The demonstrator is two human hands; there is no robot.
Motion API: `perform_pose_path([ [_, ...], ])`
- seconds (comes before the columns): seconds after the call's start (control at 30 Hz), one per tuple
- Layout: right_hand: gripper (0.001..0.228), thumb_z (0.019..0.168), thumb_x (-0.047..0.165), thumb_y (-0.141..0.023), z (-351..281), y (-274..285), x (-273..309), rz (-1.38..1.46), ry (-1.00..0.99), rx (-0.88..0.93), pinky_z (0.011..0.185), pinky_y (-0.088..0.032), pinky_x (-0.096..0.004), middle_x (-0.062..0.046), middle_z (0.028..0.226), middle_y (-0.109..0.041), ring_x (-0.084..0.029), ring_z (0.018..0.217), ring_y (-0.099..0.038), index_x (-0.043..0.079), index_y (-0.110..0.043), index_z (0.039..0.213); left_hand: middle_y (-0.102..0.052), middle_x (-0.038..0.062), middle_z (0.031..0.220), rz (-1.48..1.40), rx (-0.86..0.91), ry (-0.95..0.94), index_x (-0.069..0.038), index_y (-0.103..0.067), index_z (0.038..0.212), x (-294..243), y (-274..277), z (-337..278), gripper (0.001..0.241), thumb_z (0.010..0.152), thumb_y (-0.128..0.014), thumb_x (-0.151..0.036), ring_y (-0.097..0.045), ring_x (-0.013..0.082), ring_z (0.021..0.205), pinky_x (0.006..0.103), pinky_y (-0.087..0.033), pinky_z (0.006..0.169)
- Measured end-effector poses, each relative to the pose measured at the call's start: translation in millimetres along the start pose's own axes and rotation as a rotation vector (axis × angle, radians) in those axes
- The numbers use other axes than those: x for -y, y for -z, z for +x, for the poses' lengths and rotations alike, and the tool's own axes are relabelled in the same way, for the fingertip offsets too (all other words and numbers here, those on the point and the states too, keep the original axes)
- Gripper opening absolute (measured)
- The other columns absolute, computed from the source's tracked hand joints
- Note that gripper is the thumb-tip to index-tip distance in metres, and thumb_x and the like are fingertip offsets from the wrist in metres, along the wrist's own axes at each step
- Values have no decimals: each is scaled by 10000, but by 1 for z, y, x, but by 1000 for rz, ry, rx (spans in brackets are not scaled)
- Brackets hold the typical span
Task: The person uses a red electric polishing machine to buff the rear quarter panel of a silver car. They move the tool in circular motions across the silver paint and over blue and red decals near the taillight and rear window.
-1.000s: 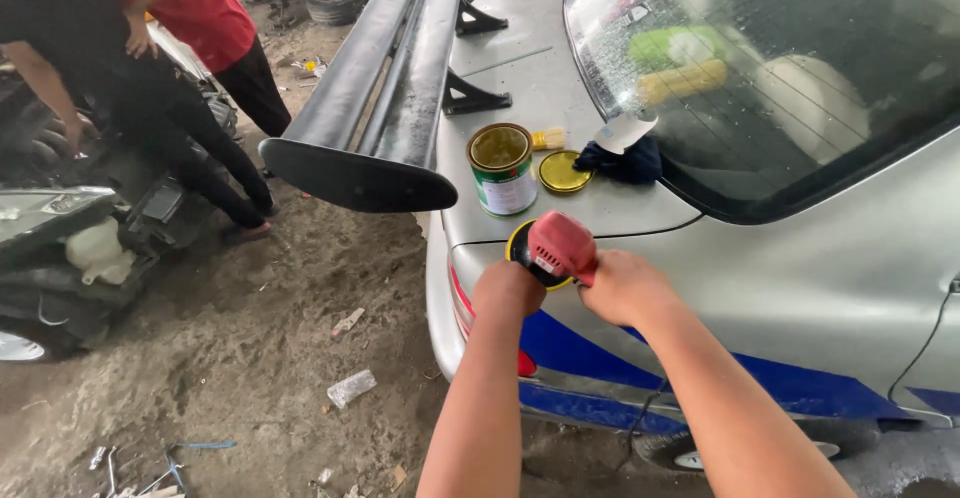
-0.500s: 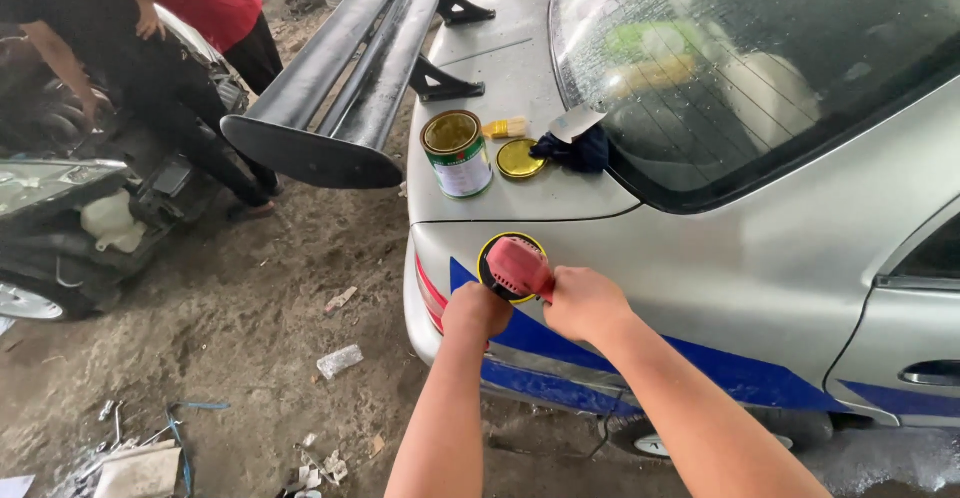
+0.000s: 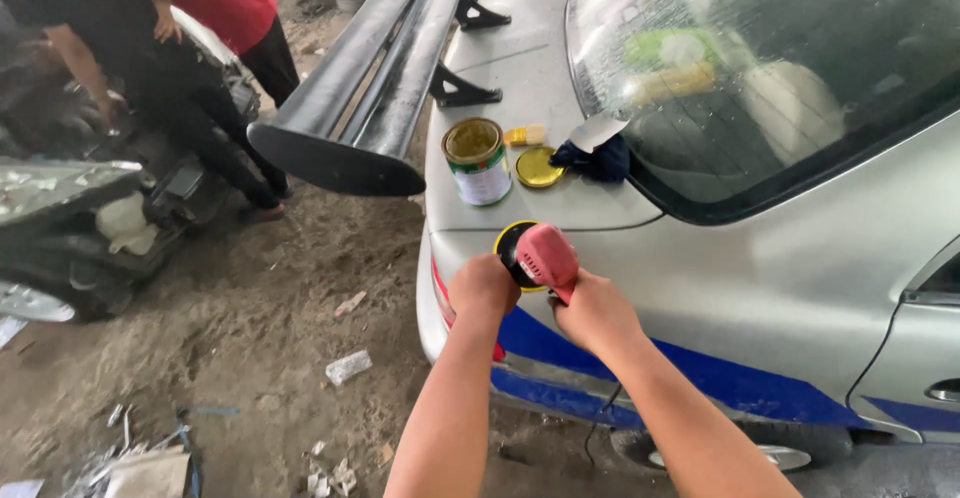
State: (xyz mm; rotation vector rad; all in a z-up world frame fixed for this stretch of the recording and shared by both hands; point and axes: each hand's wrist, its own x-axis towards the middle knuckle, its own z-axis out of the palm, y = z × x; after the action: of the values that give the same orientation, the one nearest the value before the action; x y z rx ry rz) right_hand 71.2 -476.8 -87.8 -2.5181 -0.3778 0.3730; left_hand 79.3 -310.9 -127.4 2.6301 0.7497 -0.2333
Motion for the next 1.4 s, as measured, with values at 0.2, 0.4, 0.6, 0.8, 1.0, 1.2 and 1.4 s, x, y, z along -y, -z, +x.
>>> perform_pose_path([
  [0.2, 305, 830, 222, -543, 27, 22, 27, -92, -49, 36, 993, -558, -472, -118, 1130, -752, -336, 1204, -665, 117, -701, 1069, -770, 132, 1052, -2, 5, -57, -54, -752, 1086, -8, 23, 9, 374, 911, -504, -272, -739, 339, 1073, 435, -603, 908],
  [0.4, 364, 779, 172, -529, 38, 18, 29, -128, -55, 34, 999, -555, -472, -134, 1108, -757, -351, 1178, -675, 91, -725, 1075, -765, 162, 1041, -50, 21, -83, -22, -741, 1120, -5, 33, 7, 393, 923, -507, -269, -741, 346, 1051, 442, -601, 900],
  [0.6, 317, 892, 167, -476, 7, 3, 15, -158, -35, 41, 980, -556, -473, -156, 1117, -748, -367, 1166, -681, 93, -684, 1119, -763, 122, 1027, 87, 95, -206, -58, -765, 1060, 9, 1, 7, 311, 936, -530, -220, -749, 321, 1017, 419, -625, 841],
  [0.8, 249, 858, 166, -524, 6, -14, -12, -34, -84, 30, 899, -578, -470, -133, 986, -761, -378, 1042, -718, 91, -698, 1019, -747, 140, 948, 92, 151, -187, -34, -750, 1048, 12, -21, 18, 364, 907, -512, -270, -756, 327, 916, 448, -620, 757],
  [1.0, 223, 816, 209, -633, -9, 33, -3, -44, -191, 98, 916, -562, -472, -191, 979, -771, -381, 1023, -737, 45, -713, 944, -752, 131, 1086, 68, 241, -202, -17, -732, 1133, -27, 20, -22, 393, 915, -488, -236, -732, 308, 1080, 413, -606, 876],
  [1.2, 152, 837, 154, -570, 21, 59, 4, -192, -157, 46, 823, -584, -434, -110, 888, -749, -335, 939, -738, 97, -684, 919, -761, 129, 1074, -101, 178, -198, -43, -748, 1108, -48, 24, -11, 388, 906, -463, -213, -724, 309, 1097, 422, -604, 894],
  [1.4, 204, 754, 212, -592, 61, 67, -13, -232, -216, 33, 789, -581, -407, -105, 861, -730, -307, 879, -760, 108, -695, 896, -764, 132, 951, 14, 115, -229, -46, -780, 1050, -68, 36, 19, 312, 915, -545, -201, -754, 294, 925, 402, -610, 820],
])
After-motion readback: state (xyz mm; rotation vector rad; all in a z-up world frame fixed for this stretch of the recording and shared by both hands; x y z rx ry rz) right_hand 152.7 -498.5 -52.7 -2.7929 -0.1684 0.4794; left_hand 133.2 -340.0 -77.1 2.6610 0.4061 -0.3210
